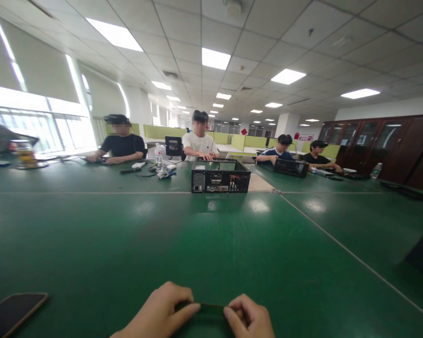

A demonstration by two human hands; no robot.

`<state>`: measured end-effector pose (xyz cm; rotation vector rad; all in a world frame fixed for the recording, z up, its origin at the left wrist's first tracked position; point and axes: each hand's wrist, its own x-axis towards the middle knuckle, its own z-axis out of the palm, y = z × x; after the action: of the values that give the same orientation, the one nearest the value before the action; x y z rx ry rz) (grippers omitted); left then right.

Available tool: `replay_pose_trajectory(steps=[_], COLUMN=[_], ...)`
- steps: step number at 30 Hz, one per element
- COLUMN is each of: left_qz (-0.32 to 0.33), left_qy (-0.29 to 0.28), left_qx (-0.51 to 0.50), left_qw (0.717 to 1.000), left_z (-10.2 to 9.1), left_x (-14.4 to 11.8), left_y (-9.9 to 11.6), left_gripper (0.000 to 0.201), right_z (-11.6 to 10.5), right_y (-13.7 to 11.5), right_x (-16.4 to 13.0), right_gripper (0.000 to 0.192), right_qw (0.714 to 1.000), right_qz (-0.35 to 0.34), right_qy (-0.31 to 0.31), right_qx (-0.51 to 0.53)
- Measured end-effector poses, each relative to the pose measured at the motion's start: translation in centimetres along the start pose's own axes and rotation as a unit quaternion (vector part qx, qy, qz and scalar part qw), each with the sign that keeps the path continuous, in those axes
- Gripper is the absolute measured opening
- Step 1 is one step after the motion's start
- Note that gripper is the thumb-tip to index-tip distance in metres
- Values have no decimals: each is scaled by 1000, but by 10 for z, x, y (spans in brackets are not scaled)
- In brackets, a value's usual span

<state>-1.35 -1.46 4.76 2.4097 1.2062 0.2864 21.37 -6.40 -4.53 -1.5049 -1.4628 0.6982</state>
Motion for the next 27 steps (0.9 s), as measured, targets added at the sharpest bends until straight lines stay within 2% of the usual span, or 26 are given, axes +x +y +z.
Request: replay_pose_trajectory(steps=[2,6,9,12,15,18,23,25,27], left_qz=[-20,-35,-27,-38,-67,-49,5,1,0], left_qy=[31,53,70,83,106,105,67,68,74], left_qx=[-4,13,24,22,48,78,91,92,95], left_qw=[999,998,997,996,991,990,994,993,993], left_z=[3,9,10,8,7,10,15,16,18], left_x=[2,4,2,2,3,3,1,0,0], left_y=[-2,0,5,5,0,-3,3,5,6], left_gripper=[33,35,37,41,41,41,41,41,40], right_z=[-3,-6,-9,-13,-14,-11,-7,-6,-5], right_y=[-6,-24,-30,-26,-24,-30,-35,-31,-26], right_x=[-1,-4,-3,1,2,-2,-6,-4,-3], right_gripper=[42,38,38,34,53,69,93,91,74], right_qw=[1000,996,994,997,994,983,968,968,975], right_qz=[4,11,5,10,14,36,56,52,39], right_qy=[6,-16,22,62,70,38,-18,-19,-2], right_qx=[-18,-82,-108,-44,82,178,244,243,220])
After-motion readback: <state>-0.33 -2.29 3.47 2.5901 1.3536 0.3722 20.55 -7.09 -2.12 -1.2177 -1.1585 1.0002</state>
